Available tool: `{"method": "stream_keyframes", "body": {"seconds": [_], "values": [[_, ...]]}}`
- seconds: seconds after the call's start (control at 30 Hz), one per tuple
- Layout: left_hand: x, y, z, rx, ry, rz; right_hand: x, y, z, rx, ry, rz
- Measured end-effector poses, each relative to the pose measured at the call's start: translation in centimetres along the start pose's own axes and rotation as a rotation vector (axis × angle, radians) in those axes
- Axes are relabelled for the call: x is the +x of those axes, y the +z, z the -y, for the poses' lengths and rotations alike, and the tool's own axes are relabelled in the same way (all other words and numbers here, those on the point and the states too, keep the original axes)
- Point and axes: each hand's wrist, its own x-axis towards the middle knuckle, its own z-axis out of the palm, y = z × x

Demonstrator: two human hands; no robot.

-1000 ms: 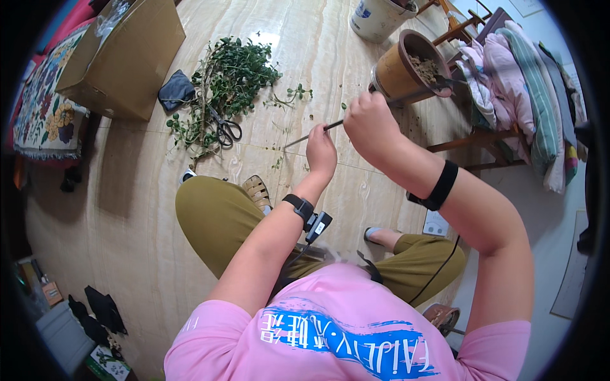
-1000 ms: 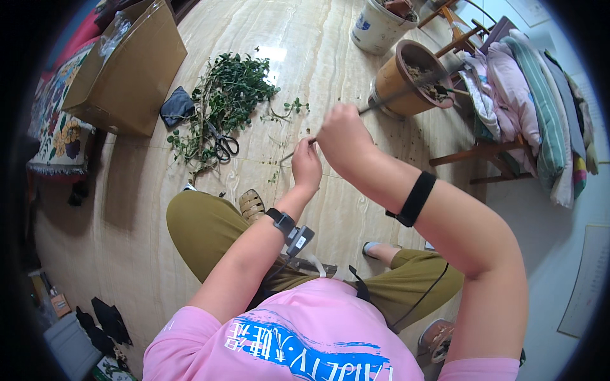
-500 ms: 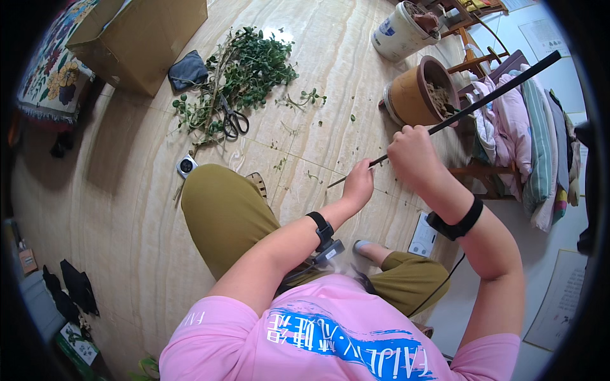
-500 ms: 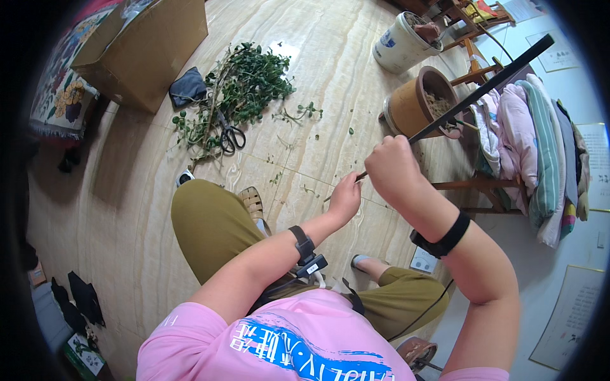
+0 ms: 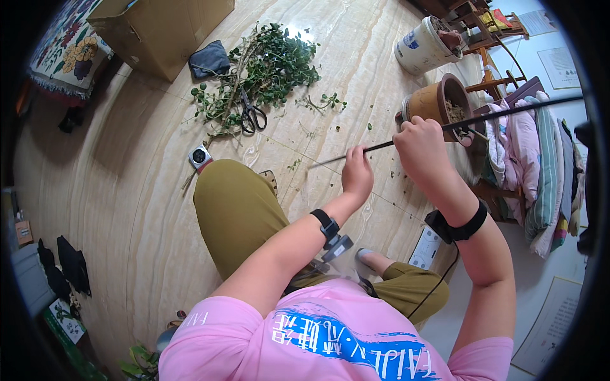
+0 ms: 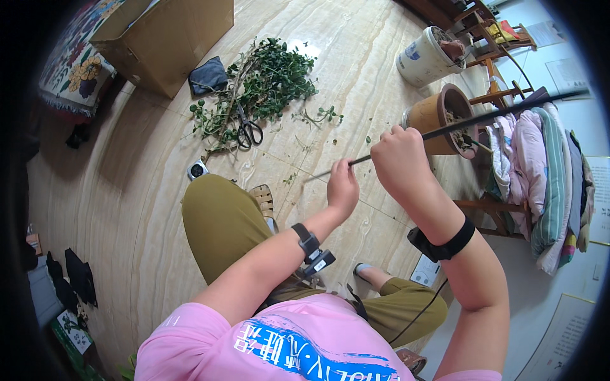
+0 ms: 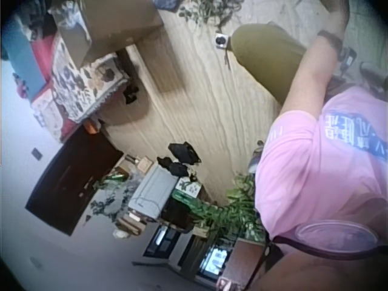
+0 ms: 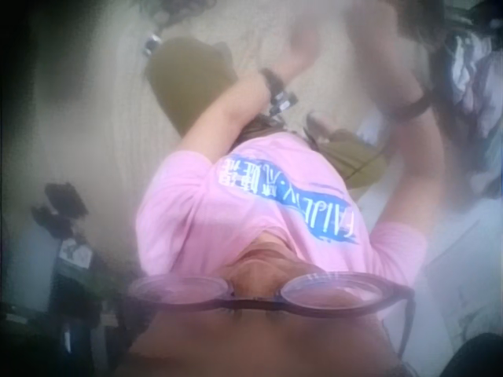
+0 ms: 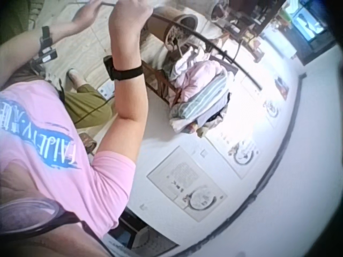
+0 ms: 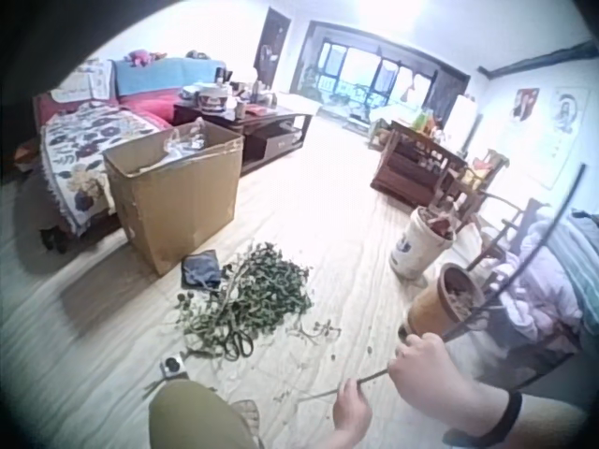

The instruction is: The person sits on the floor and uses a small trowel to mix soil in a terracotta pot. They then insert a long black support rod into the soil and transfer a plant from a white bucket into the pot.

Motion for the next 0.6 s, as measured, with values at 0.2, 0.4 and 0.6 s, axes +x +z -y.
{"method": "stream_keyframes", "body": {"seconds": [0.2, 0.4, 0.6], "values": [[1.8, -0.8, 1.6, 0.128, -0.067, -0.026, 2.6, 1.6, 0.0, 0.06, -0.006, -0.04], [6.7, -0.4, 1.2, -0.055, 0.123, -0.123, 3.3, 0.2, 0.2, 0.006, 0.103, -0.105], [7.7, 1.0, 2.5, -0.185, 0.135, 0.115, 4.9, 1.9, -1.0, -0.043, 0.149, -0.022]]}}
